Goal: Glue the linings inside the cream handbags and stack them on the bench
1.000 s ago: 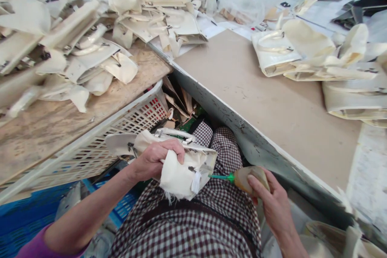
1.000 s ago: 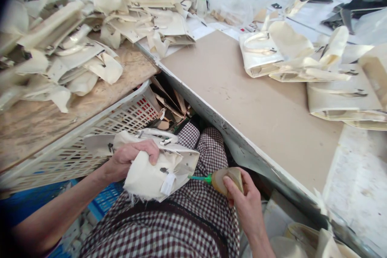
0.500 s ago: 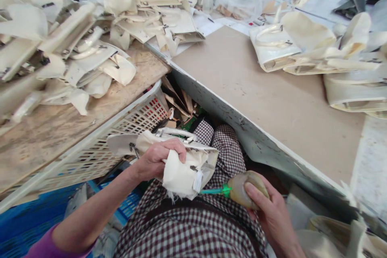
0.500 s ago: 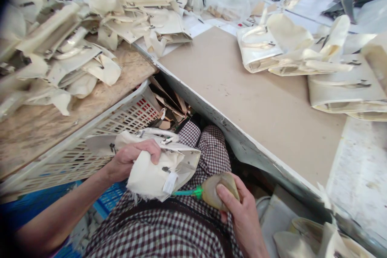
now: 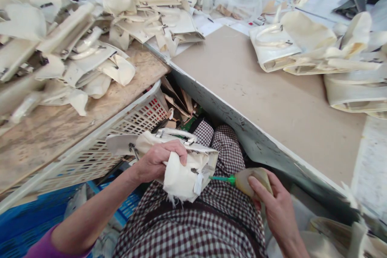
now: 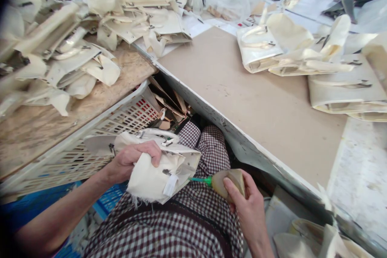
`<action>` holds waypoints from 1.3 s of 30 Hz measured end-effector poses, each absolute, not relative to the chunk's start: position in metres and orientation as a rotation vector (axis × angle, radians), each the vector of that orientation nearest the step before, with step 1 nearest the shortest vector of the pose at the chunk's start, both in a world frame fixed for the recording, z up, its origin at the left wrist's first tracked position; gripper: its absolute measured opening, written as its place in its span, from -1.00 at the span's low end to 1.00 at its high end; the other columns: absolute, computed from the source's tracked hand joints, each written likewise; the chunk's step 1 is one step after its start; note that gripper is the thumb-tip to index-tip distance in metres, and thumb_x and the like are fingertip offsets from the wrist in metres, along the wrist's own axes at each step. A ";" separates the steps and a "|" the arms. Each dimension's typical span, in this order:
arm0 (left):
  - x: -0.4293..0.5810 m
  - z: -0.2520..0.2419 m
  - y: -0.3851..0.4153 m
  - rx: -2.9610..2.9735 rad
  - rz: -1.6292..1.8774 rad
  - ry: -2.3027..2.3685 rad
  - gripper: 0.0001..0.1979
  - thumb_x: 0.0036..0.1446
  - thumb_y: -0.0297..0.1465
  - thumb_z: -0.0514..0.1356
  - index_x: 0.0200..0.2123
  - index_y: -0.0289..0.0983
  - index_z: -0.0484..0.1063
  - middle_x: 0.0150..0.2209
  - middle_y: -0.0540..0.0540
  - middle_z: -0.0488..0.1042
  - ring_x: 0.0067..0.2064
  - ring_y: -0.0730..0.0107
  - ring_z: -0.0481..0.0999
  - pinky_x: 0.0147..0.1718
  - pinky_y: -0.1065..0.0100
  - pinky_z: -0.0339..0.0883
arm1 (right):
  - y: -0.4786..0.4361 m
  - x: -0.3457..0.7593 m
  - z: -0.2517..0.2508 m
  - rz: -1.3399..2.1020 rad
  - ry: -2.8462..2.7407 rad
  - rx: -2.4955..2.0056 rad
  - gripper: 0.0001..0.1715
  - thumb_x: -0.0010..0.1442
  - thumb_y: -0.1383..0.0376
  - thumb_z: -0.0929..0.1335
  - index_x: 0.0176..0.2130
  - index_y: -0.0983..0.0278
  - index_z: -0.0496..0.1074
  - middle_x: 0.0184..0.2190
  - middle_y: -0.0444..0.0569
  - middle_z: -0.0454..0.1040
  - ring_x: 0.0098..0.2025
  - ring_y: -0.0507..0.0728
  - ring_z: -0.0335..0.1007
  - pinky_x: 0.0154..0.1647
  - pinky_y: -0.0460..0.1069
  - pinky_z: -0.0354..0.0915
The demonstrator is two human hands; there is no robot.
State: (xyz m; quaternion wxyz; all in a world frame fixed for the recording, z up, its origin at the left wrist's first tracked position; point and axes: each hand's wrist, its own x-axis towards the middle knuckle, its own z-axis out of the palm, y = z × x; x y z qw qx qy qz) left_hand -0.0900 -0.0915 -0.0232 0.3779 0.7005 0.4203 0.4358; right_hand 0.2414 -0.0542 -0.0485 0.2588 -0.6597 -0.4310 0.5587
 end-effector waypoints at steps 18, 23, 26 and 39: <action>-0.090 -0.023 -0.090 1.801 1.120 1.104 -0.64 0.38 -0.26 0.16 -0.45 -0.32 0.51 -0.40 -0.18 0.55 -0.31 0.28 0.51 -0.27 0.30 0.41 | -0.074 0.234 -0.043 1.628 -1.016 -1.740 -0.37 0.03 -0.07 0.52 -0.04 0.26 0.49 -0.40 -0.08 0.52 -0.56 0.07 0.23 -0.68 -0.08 0.21; -0.088 -0.024 -0.091 1.795 1.102 1.088 -0.64 0.39 -0.28 0.15 -0.45 -0.31 0.48 -0.40 -0.16 0.55 -0.30 0.30 0.49 -0.25 0.32 0.39 | -0.069 0.240 -0.053 1.474 -1.183 -1.803 -0.38 0.02 -0.08 0.52 -0.06 0.25 0.50 -0.34 -0.05 0.58 -0.49 0.12 0.36 -0.57 -0.03 0.31; -0.087 -0.024 -0.090 1.801 1.097 1.071 -0.64 0.40 -0.28 0.12 -0.43 -0.30 0.47 -0.40 -0.15 0.54 -0.30 0.32 0.49 -0.25 0.34 0.38 | -0.065 0.244 -0.059 1.365 -1.259 -1.837 -0.35 0.01 -0.11 0.51 -0.06 0.24 0.50 -0.26 -0.01 0.61 -0.31 0.23 0.50 -0.41 0.00 0.40; -0.092 -0.031 -0.086 1.768 1.121 1.025 -0.67 0.38 -0.30 0.17 -0.43 -0.32 0.48 -0.36 -0.16 0.53 -0.27 0.32 0.48 -0.21 0.35 0.37 | -0.074 0.269 -0.104 1.021 -1.695 -1.479 -0.47 0.16 0.07 0.50 0.04 0.21 0.42 -0.04 0.07 0.48 -0.08 0.25 0.46 -0.10 0.09 0.42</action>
